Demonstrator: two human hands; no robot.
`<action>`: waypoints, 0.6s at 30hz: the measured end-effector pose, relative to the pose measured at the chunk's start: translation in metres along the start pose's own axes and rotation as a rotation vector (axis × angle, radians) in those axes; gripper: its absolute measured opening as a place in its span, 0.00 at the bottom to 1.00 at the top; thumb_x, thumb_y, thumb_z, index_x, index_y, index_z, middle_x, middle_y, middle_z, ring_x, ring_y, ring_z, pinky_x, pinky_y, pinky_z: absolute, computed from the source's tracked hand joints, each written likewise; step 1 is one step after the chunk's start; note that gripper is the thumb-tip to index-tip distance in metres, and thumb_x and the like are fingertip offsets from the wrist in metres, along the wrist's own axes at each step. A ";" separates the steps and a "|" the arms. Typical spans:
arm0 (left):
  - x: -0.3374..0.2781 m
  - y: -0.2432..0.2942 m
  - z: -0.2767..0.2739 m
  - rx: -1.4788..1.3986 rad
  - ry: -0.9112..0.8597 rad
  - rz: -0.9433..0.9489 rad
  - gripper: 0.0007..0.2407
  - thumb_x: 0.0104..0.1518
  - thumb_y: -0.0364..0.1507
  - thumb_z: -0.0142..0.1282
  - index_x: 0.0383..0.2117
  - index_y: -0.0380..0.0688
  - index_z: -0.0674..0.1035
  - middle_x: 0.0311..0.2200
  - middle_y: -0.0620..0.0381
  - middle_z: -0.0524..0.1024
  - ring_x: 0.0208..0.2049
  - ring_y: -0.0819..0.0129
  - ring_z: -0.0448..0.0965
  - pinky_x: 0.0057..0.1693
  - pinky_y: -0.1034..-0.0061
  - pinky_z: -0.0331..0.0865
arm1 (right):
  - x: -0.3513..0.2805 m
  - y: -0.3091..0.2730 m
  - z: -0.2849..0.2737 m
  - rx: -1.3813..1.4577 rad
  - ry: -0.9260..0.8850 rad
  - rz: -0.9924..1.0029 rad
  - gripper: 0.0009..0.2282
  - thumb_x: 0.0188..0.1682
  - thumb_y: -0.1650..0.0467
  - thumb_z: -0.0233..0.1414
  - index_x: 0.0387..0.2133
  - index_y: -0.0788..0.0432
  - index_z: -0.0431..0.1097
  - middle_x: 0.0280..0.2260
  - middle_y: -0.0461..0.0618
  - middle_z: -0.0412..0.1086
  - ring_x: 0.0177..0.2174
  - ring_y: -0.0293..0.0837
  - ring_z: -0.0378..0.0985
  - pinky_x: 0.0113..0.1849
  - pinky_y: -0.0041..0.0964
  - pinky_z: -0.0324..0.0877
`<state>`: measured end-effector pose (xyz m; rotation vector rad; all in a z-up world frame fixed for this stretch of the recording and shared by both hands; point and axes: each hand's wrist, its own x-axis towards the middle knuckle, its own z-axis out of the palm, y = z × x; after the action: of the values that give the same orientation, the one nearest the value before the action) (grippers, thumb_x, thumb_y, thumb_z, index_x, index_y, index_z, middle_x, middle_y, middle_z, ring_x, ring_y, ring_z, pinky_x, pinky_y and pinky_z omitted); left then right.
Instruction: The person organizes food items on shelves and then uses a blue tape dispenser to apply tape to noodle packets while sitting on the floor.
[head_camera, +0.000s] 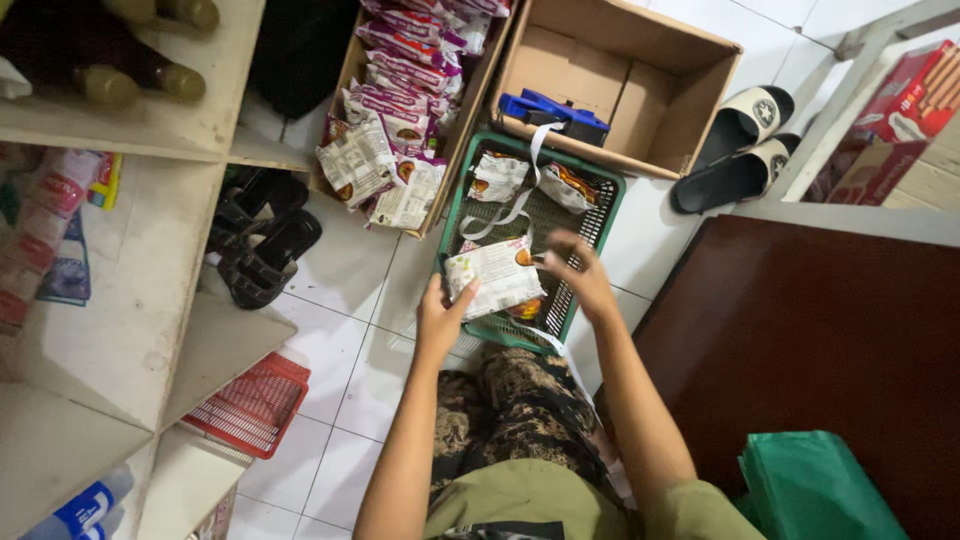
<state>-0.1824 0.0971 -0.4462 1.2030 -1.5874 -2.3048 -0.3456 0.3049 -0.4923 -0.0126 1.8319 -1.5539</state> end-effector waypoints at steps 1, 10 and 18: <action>-0.004 0.008 -0.004 0.066 0.037 0.007 0.15 0.58 0.31 0.64 0.45 0.34 0.75 0.39 0.53 0.83 0.38 0.75 0.81 0.44 0.79 0.74 | 0.019 0.010 -0.004 -0.185 0.180 -0.091 0.23 0.45 0.68 0.66 0.52 0.61 0.69 0.53 0.52 0.70 0.55 0.47 0.70 0.58 0.42 0.64; -0.028 0.039 -0.019 0.052 0.134 -0.025 0.15 0.58 0.31 0.63 0.47 0.36 0.75 0.40 0.53 0.82 0.39 0.74 0.80 0.45 0.79 0.73 | 0.116 0.085 -0.018 -0.944 0.456 -0.326 0.26 0.42 0.68 0.67 0.50 0.69 0.65 0.49 0.66 0.66 0.50 0.68 0.66 0.53 0.55 0.63; -0.092 0.073 -0.047 -0.069 0.257 0.016 0.18 0.58 0.29 0.62 0.52 0.36 0.73 0.46 0.52 0.79 0.47 0.72 0.78 0.52 0.78 0.70 | -0.001 0.009 0.039 -0.675 0.483 -0.562 0.12 0.49 0.77 0.61 0.46 0.61 0.71 0.58 0.60 0.65 0.53 0.58 0.73 0.50 0.46 0.73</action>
<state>-0.1135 0.0735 -0.3425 1.3980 -1.4117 -2.0766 -0.3204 0.2741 -0.4997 -0.5481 2.8529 -1.2578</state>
